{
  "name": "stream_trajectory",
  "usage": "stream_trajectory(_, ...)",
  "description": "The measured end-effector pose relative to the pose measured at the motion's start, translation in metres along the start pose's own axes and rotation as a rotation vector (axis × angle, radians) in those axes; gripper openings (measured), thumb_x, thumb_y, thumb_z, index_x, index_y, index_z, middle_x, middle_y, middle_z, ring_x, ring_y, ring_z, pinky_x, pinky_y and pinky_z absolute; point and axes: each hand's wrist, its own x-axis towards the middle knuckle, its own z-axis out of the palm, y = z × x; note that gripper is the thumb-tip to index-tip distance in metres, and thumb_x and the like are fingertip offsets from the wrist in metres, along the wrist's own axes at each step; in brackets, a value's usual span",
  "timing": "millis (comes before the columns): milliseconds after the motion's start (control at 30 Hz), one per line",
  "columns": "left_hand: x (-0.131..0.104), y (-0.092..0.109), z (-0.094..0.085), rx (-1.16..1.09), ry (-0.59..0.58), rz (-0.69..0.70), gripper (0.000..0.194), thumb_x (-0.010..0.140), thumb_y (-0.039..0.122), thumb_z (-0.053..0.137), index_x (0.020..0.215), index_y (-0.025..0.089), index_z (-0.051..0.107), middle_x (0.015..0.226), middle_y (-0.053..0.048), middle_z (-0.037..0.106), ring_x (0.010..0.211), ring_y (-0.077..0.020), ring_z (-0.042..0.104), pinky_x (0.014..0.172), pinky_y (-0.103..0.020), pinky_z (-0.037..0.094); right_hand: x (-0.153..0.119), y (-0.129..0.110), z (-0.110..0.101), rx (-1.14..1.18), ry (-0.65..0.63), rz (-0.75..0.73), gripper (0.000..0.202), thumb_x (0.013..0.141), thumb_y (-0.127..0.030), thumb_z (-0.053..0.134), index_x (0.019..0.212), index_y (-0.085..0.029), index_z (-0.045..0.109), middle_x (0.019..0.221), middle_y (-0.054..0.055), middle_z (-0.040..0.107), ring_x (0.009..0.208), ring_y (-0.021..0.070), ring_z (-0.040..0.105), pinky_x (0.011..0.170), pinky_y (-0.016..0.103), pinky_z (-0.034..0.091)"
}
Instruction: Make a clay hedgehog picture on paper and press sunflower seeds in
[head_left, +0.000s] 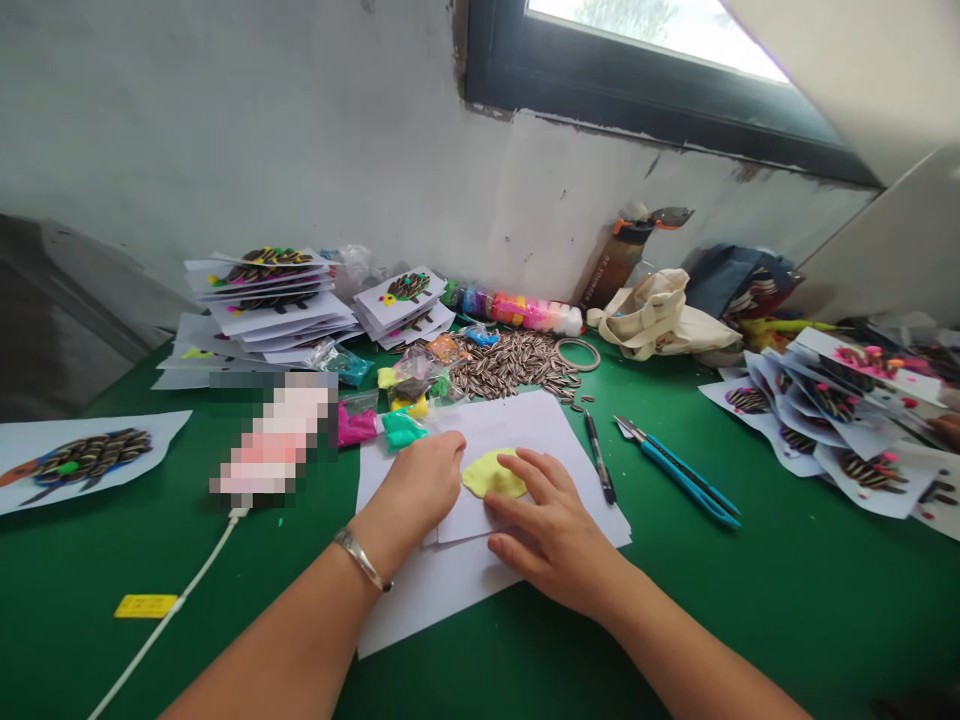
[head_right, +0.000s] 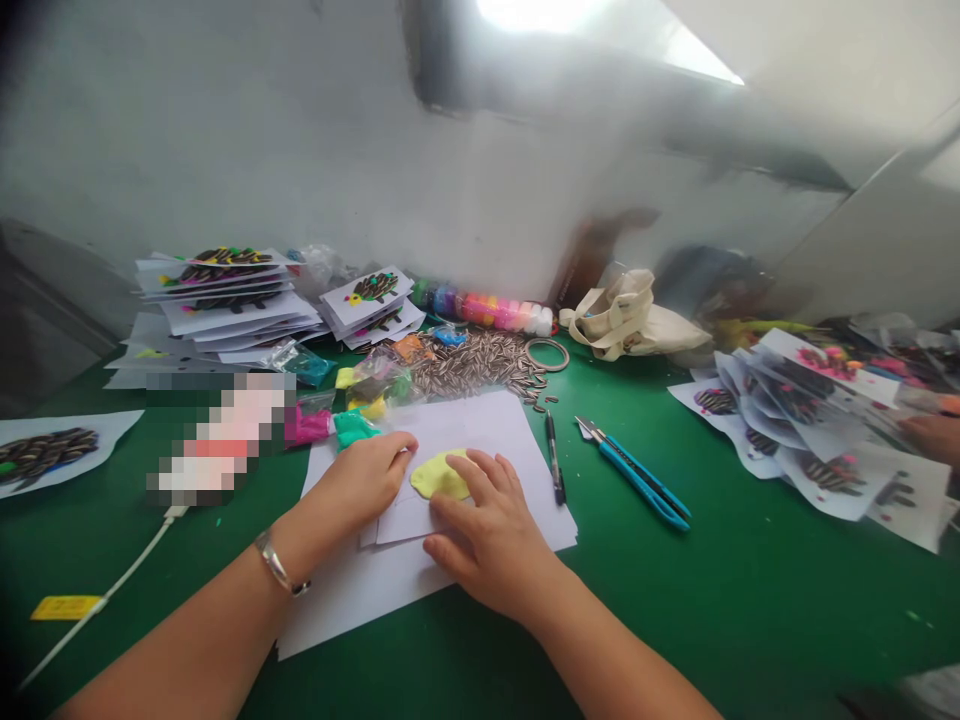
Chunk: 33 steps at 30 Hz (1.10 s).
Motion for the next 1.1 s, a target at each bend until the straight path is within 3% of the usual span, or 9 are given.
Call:
stream_trajectory(233, 0.002, -0.003, 0.004, -0.002, 0.005, 0.021, 0.029, 0.094, 0.021, 0.036, 0.099, 0.018, 0.064, 0.097, -0.01, 0.072, 0.09, -0.0249, 0.066, 0.072, -0.032, 0.042, -0.003, -0.001, 0.0, -0.049, -0.02, -0.054, 0.032, 0.085, -0.034, 0.061, 0.117, -0.03, 0.062, 0.139, 0.008, 0.046, 0.134, 0.0336, 0.032, 0.109, 0.063, 0.023)
stream_trajectory(500, 0.001, -0.004, 0.004, -0.002, 0.008, 0.024, 0.029, 0.093, 0.02, 0.036, 0.098, 0.019, 0.064, 0.096, -0.01, 0.072, 0.089, -0.0245, 0.066, 0.07, -0.031, 0.042, -0.007, 0.009, 0.002, 0.017, 0.093, -0.042, 0.035, 0.086, -0.033, 0.06, 0.121, -0.028, 0.061, 0.145, 0.009, 0.04, 0.133, 0.0327, 0.033, 0.107, 0.057, 0.032)
stream_trajectory(800, 0.001, -0.005, 0.005, -0.001, 0.012, 0.026, 0.028, 0.093, 0.021, 0.036, 0.097, 0.019, 0.064, 0.092, -0.009, 0.072, 0.087, -0.0247, 0.066, 0.07, -0.032, 0.042, -0.005, 0.004, -0.001, 0.019, -0.021, -0.025, 0.028, 0.085, -0.034, 0.06, 0.113, -0.03, 0.065, 0.142, 0.007, 0.043, 0.134, 0.0336, 0.03, 0.107, 0.059, 0.031)
stream_trajectory(1000, 0.001, -0.004, 0.005, -0.002, 0.017, 0.025, 0.028, 0.094, 0.021, 0.036, 0.098, 0.019, 0.064, 0.097, -0.009, 0.072, 0.09, -0.0249, 0.066, 0.072, -0.032, 0.042, -0.003, 0.005, 0.001, 0.01, 0.004, -0.026, 0.044, 0.087, -0.039, 0.059, 0.129, -0.029, 0.056, 0.148, 0.011, 0.035, 0.134, 0.034, 0.031, 0.108, 0.059, 0.029)
stream_trajectory(1100, 0.0, -0.003, 0.003, 0.0, 0.008, 0.016, 0.028, 0.094, 0.022, 0.037, 0.098, 0.019, 0.064, 0.097, -0.009, 0.072, 0.09, -0.0251, 0.066, 0.071, -0.032, 0.042, 0.0, 0.004, 0.002, -0.018, -0.038, -0.013, 0.042, 0.086, -0.042, 0.06, 0.126, -0.031, 0.058, 0.148, 0.011, 0.035, 0.135, 0.0348, 0.03, 0.108, 0.063, 0.024)
